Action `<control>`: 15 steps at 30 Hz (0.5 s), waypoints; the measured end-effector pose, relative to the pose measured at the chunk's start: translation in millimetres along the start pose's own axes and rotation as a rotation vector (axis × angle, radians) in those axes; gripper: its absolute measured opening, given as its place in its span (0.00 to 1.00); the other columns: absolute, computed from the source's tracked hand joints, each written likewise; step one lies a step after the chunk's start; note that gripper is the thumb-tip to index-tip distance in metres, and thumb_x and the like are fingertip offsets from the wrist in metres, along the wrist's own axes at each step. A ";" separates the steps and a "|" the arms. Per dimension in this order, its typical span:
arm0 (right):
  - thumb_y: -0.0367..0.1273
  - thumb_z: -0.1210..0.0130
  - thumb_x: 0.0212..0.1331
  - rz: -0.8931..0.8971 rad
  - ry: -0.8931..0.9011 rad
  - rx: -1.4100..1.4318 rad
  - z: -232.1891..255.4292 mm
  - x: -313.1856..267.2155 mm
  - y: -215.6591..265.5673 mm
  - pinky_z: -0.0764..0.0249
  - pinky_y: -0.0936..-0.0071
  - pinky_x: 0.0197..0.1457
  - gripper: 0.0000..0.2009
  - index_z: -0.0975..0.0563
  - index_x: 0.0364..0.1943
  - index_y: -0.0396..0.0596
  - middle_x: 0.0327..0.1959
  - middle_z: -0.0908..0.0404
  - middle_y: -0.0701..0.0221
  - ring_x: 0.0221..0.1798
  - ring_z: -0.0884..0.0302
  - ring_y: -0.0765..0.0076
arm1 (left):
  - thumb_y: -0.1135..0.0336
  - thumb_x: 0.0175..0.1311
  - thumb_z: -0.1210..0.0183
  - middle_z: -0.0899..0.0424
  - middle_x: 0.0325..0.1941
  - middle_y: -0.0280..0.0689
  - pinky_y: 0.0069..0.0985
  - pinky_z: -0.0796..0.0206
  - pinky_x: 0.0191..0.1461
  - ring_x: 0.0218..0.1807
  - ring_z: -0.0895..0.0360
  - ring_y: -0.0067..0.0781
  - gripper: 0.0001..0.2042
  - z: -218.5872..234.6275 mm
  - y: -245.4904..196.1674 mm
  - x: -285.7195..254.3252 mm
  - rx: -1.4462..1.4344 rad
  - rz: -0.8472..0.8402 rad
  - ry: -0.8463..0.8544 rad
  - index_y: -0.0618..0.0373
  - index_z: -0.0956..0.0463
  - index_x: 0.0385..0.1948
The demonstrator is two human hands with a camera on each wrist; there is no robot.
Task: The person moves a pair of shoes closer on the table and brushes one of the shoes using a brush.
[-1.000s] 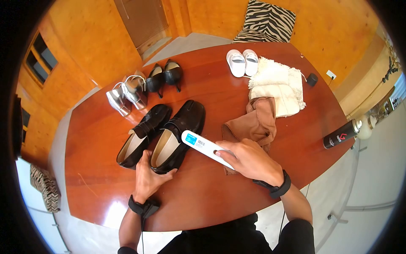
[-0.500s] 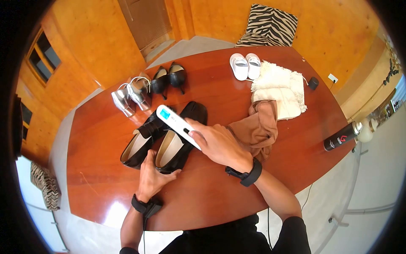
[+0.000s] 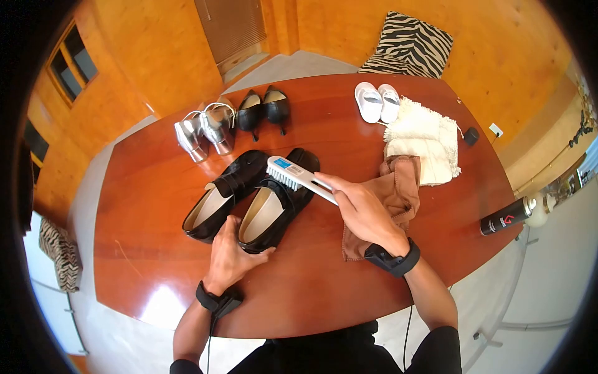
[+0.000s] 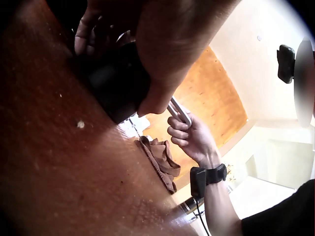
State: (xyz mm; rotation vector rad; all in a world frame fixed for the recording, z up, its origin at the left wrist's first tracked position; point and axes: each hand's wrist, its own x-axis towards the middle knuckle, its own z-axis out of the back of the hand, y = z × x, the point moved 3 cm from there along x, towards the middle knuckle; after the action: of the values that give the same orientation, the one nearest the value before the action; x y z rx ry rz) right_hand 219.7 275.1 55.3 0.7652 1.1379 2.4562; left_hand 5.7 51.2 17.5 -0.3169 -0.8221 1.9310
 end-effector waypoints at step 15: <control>0.35 0.39 0.83 -0.045 0.191 -0.008 28.7 -5.1 33.0 0.22 0.63 0.70 0.29 0.29 0.80 0.35 0.66 0.13 0.46 0.64 0.12 0.51 | 0.59 0.46 0.13 0.13 0.48 0.58 0.48 0.18 0.55 0.50 0.12 0.63 0.36 2.8 -4.3 0.5 0.035 -0.022 -0.026 0.65 0.28 0.51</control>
State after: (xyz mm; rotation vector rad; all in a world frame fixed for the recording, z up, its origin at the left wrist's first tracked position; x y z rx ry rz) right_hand 238.5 269.1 94.6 0.5055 1.1967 2.5370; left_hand 6.9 51.8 22.5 -0.2610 -0.8050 1.9303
